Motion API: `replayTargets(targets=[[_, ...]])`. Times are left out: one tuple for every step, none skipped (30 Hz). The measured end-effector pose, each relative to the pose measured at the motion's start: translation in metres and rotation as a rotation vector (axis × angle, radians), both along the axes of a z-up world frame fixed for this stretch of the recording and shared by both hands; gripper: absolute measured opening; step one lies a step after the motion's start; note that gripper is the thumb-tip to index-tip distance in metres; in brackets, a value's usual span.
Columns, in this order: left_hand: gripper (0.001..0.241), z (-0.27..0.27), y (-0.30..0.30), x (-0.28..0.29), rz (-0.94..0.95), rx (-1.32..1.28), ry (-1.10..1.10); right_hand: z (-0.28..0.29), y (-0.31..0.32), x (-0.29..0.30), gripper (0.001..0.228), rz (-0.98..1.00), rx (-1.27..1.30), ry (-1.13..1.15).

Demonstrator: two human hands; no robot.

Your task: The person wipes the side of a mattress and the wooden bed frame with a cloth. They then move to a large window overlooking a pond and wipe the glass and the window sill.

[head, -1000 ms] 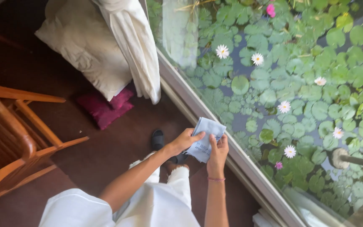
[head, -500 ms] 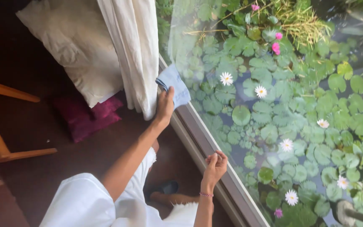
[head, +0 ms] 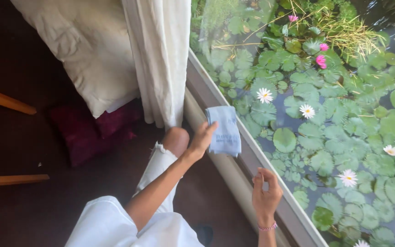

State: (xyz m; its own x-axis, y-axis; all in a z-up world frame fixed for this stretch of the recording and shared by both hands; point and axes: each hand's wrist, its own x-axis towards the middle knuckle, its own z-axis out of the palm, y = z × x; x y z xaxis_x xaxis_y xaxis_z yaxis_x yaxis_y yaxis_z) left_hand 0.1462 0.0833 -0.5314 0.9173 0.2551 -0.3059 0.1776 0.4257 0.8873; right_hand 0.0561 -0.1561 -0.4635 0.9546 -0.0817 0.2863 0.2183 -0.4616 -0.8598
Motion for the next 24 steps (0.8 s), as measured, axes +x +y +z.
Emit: replayTargets(targets=[[0.027, -0.001, 0.001, -0.007, -0.069, 0.016, -0.015, -0.007, 0.004, -0.004, 0.013, 0.014, -0.030, 0.010], [0.029, -0.002, 0.001, -0.015, -0.138, 0.033, -0.030, -0.013, 0.009, -0.008, 0.012, 0.028, -0.061, 0.019], [0.029, -0.012, 0.005, -0.015, -0.147, 0.033, -0.029, -0.020, 0.008, -0.010, 0.012, 0.019, -0.060, 0.020], [0.026, -0.019, 0.010, -0.014, -0.132, 0.096, -0.077, -0.024, 0.008, -0.011, 0.015, 0.082, -0.114, -0.018], [0.022, -0.022, 0.013, -0.011, -0.119, 0.157, -0.128, -0.024, 0.006, -0.010, 0.019, 0.142, -0.171, -0.057], [0.022, -0.018, 0.020, -0.002, -0.130, 0.156, -0.130, -0.024, -0.001, -0.007, 0.019, 0.131, -0.171, -0.058], [0.027, -0.012, 0.029, 0.004, -0.124, 0.091, -0.140, -0.023, -0.006, -0.005, 0.021, 0.187, -0.236, -0.120], [0.041, -0.004, 0.039, 0.011, -0.118, 0.025, -0.149, -0.018, -0.012, -0.002, 0.024, 0.243, -0.301, -0.183], [0.041, -0.002, 0.046, 0.017, -0.119, 0.032, -0.159, -0.003, -0.018, -0.001, 0.024, 0.240, -0.296, -0.194], [0.051, 0.001, 0.052, 0.024, -0.111, 0.018, -0.215, 0.013, -0.025, 0.000, 0.024, 0.242, -0.318, -0.183], [0.063, 0.001, 0.056, 0.029, -0.103, 0.000, -0.267, 0.028, -0.034, -0.002, 0.023, 0.245, -0.343, -0.167], [0.063, -0.002, 0.058, 0.038, -0.105, 0.002, -0.272, 0.030, -0.046, 0.004, 0.023, 0.242, -0.342, -0.172], [0.061, -0.008, 0.057, 0.044, -0.045, 0.026, -0.240, 0.031, -0.061, 0.007, 0.024, 0.239, -0.363, -0.157], [0.059, -0.016, 0.056, 0.050, 0.015, 0.050, -0.208, 0.031, -0.076, 0.010, 0.024, 0.235, -0.384, -0.141], [0.059, -0.071, 0.065, 0.064, 0.013, 0.048, -0.206, 0.035, -0.072, 0.006, 0.024, 0.233, -0.386, -0.138], [0.084, -0.119, 0.066, 0.086, 0.048, 0.441, -0.299, 0.039, -0.067, 0.002, 0.026, 0.174, -0.370, -0.102], [0.116, -0.158, 0.058, 0.119, 0.086, 0.836, -0.383, 0.046, -0.064, 0.000, 0.028, 0.119, -0.355, -0.064], [0.116, -0.132, 0.052, 0.104, 0.086, 0.833, -0.377, 0.042, -0.051, -0.004, 0.028, 0.122, -0.358, -0.058], [0.118, -0.104, 0.046, 0.092, 0.089, 1.107, -0.268, 0.039, -0.037, -0.006, 0.031, 0.124, -0.327, -0.045], [0.121, -0.076, 0.040, 0.080, 0.089, 1.377, -0.150, 0.035, -0.024, -0.008, 0.034, 0.127, -0.296, -0.032], [0.121, -0.077, 0.034, 0.075, 0.092, 1.373, -0.149, 0.029, -0.016, -0.009, 0.034, 0.128, -0.300, -0.032], [0.102, -0.078, 0.027, 0.071, 0.034, 1.404, -0.269, 0.023, -0.009, -0.010, 0.030, 0.165, -0.252, 0.014], [0.085, -0.080, 0.024, 0.060, -0.030, 1.439, -0.382, 0.014, 0.001, -0.016, 0.027, 0.204, -0.194, 0.067], [0.085, -0.092, 0.023, 0.065, -0.033, 1.443, -0.375, 0.011, 0.010, -0.016, 0.027, 0.208, -0.189, 0.072]])
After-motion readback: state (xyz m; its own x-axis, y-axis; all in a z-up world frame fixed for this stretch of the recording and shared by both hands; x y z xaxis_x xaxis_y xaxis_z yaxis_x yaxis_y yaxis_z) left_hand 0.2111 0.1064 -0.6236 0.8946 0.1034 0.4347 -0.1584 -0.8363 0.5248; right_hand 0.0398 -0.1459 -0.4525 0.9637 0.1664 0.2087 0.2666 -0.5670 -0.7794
